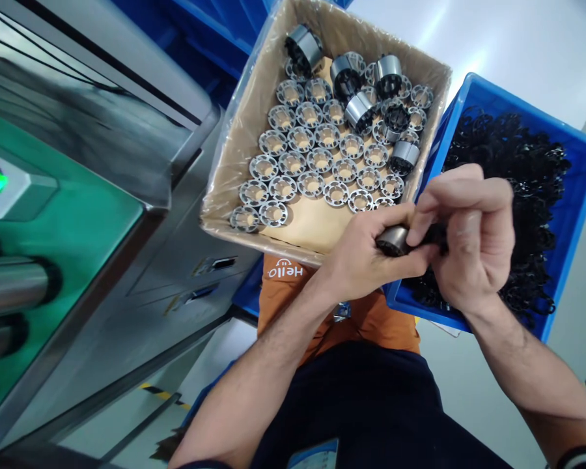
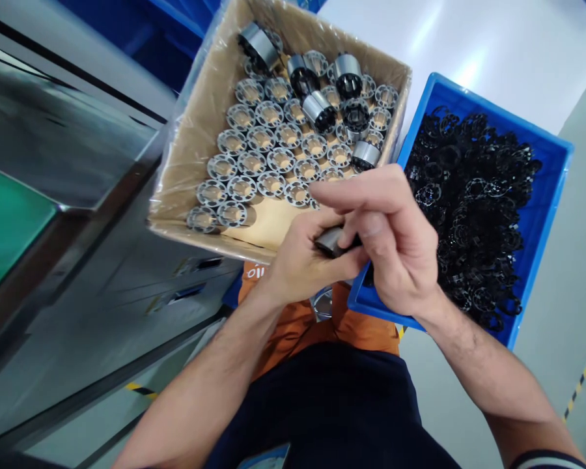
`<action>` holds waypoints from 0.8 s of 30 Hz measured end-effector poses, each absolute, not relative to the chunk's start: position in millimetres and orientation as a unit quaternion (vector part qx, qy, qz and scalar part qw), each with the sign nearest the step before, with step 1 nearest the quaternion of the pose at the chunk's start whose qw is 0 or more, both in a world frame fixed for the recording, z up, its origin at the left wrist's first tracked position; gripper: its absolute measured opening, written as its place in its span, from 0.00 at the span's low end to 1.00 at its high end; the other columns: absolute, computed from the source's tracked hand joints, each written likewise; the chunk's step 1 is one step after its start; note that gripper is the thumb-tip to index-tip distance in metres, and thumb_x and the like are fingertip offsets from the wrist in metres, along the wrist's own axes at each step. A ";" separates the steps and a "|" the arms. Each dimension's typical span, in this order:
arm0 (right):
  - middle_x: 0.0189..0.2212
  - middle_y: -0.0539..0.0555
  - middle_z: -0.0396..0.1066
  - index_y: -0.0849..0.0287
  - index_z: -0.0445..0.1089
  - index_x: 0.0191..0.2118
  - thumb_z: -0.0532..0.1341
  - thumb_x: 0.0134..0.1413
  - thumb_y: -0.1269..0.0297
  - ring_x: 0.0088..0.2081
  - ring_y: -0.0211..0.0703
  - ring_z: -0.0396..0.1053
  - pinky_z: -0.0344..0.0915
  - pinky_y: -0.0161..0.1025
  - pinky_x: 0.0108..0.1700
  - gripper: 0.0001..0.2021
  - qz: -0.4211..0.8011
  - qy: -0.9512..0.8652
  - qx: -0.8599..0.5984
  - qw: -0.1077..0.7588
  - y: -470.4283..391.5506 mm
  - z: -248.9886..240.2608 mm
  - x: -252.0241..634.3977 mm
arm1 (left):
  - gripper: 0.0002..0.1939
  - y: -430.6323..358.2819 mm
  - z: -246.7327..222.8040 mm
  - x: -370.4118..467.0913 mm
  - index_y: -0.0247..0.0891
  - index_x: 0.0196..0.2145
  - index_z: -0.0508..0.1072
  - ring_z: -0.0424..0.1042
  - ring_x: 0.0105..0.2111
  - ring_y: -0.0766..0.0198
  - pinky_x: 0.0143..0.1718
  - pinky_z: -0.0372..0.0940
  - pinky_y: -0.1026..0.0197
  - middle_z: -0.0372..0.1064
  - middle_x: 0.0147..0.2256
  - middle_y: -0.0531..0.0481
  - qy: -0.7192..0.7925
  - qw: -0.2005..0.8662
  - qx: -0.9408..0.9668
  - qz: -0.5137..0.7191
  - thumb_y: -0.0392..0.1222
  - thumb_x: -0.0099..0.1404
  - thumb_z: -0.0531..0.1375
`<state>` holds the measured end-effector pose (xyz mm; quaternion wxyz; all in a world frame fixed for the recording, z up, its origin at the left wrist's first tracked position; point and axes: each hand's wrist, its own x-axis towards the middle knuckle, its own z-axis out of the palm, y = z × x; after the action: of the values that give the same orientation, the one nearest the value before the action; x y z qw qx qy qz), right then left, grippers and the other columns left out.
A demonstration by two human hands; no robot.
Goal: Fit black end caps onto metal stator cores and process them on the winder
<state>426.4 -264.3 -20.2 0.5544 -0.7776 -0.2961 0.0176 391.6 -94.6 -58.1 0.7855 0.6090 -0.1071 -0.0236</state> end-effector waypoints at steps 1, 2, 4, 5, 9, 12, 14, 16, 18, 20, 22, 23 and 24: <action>0.52 0.55 0.81 0.25 0.81 0.66 0.53 0.87 0.43 0.44 0.59 0.83 0.86 0.61 0.56 0.20 -0.005 -0.299 -0.759 0.578 -262.9 -21.6 427.2 | 0.24 -95.4 -57.3 391.7 0.43 0.35 0.73 0.55 0.24 0.69 0.25 0.56 0.62 0.60 0.27 0.58 -0.112 0.787 0.606 0.012 0.54 0.69 0.83; 0.53 0.55 0.81 0.27 0.83 0.64 0.60 0.85 0.42 0.47 0.60 0.83 0.86 0.61 0.56 0.16 -0.030 -0.297 -0.737 0.606 -262.4 -23.1 429.3 | 0.24 -95.8 -56.4 391.5 0.43 0.33 0.72 0.54 0.25 0.69 0.25 0.56 0.61 0.60 0.27 0.58 -0.104 0.790 0.602 0.044 0.54 0.71 0.81; 0.55 0.55 0.82 0.31 0.85 0.63 0.70 0.78 0.40 0.50 0.60 0.83 0.87 0.59 0.54 0.16 -0.027 -0.308 -0.718 0.624 -264.4 -25.1 435.5 | 0.25 -95.9 -55.2 390.4 0.43 0.33 0.72 0.55 0.26 0.68 0.26 0.57 0.61 0.62 0.28 0.57 -0.062 0.790 0.604 0.085 0.57 0.74 0.79; 0.53 0.56 0.83 0.34 0.86 0.62 0.74 0.75 0.40 0.49 0.58 0.82 0.87 0.57 0.51 0.17 -0.015 -0.307 -0.719 0.623 -266.3 -25.4 438.6 | 0.26 -95.5 -55.2 389.8 0.43 0.33 0.71 0.57 0.26 0.67 0.27 0.58 0.61 0.63 0.28 0.56 -0.043 0.786 0.609 0.094 0.58 0.74 0.79; 0.42 0.52 0.84 0.43 0.86 0.56 0.81 0.70 0.47 0.38 0.49 0.83 0.87 0.49 0.38 0.16 0.017 -0.250 -0.732 0.634 -272.1 -21.5 442.4 | 0.23 -91.5 -58.0 389.7 0.47 0.43 0.79 0.66 0.30 0.64 0.29 0.66 0.59 0.71 0.35 0.52 -0.008 0.802 0.592 0.081 0.68 0.74 0.76; 0.41 0.49 0.86 0.45 0.84 0.52 0.84 0.68 0.50 0.34 0.46 0.85 0.87 0.44 0.32 0.15 0.013 -0.216 -0.707 0.674 -269.6 -19.9 439.8 | 0.28 -89.3 -59.5 393.4 0.53 0.61 0.80 0.72 0.33 0.59 0.32 0.73 0.55 0.75 0.42 0.48 0.049 0.846 0.528 0.046 0.73 0.77 0.70; 0.40 0.49 0.86 0.47 0.84 0.47 0.84 0.68 0.51 0.31 0.43 0.84 0.86 0.41 0.30 0.14 0.011 -0.216 -0.698 0.682 -266.7 -22.6 439.2 | 0.30 -90.0 -60.4 395.4 0.52 0.59 0.80 0.72 0.31 0.59 0.30 0.70 0.55 0.74 0.40 0.48 0.064 0.847 0.527 0.016 0.77 0.76 0.69; 0.41 0.50 0.86 0.49 0.84 0.47 0.83 0.69 0.49 0.29 0.40 0.82 0.85 0.39 0.30 0.15 0.016 -0.220 -0.707 0.672 -264.6 -27.5 439.6 | 0.33 -92.2 -62.0 395.3 0.50 0.52 0.78 0.66 0.26 0.62 0.25 0.62 0.58 0.69 0.35 0.51 0.050 0.835 0.549 -0.006 0.82 0.75 0.67; 0.42 0.50 0.85 0.49 0.84 0.49 0.83 0.70 0.48 0.30 0.39 0.81 0.85 0.38 0.31 0.16 0.021 -0.220 -0.718 0.660 -263.4 -32.4 439.7 | 0.35 -94.7 -63.9 393.5 0.49 0.47 0.74 0.61 0.24 0.64 0.23 0.57 0.58 0.65 0.32 0.53 0.033 0.832 0.554 -0.010 0.86 0.77 0.61; 0.42 0.49 0.83 0.48 0.84 0.50 0.82 0.71 0.48 0.33 0.41 0.82 0.86 0.39 0.34 0.15 0.016 -0.217 -0.725 0.653 -262.4 -35.3 439.0 | 0.35 -96.2 -65.1 391.1 0.49 0.47 0.73 0.60 0.24 0.63 0.23 0.57 0.58 0.63 0.31 0.53 0.029 0.832 0.553 -0.014 0.85 0.80 0.56; 0.42 0.50 0.83 0.47 0.84 0.51 0.80 0.73 0.49 0.37 0.43 0.83 0.87 0.41 0.37 0.12 0.012 -0.214 -0.731 0.648 -261.5 -35.9 437.6 | 0.33 -96.0 -65.3 389.2 0.49 0.49 0.74 0.60 0.25 0.62 0.23 0.59 0.58 0.63 0.31 0.52 0.030 0.832 0.553 -0.021 0.82 0.82 0.55; 0.42 0.51 0.83 0.47 0.85 0.51 0.79 0.74 0.50 0.38 0.44 0.84 0.88 0.42 0.38 0.10 0.010 -0.213 -0.731 0.648 -261.1 -35.6 437.0 | 0.32 -95.5 -65.1 388.6 0.49 0.49 0.74 0.60 0.25 0.62 0.22 0.58 0.58 0.62 0.32 0.52 0.030 0.832 0.553 -0.024 0.81 0.83 0.56; 0.42 0.51 0.83 0.47 0.86 0.50 0.78 0.76 0.50 0.39 0.45 0.84 0.88 0.42 0.38 0.09 0.010 -0.213 -0.732 0.647 -261.0 -35.2 436.6 | 0.30 -94.8 -65.0 388.2 0.49 0.51 0.75 0.59 0.25 0.63 0.23 0.58 0.58 0.62 0.32 0.52 0.032 0.832 0.553 -0.027 0.79 0.83 0.57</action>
<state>436.6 -261.0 -35.2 0.6473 -0.7319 -0.2127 0.0095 388.2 -94.8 -65.0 0.8320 0.5532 0.0324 -0.0274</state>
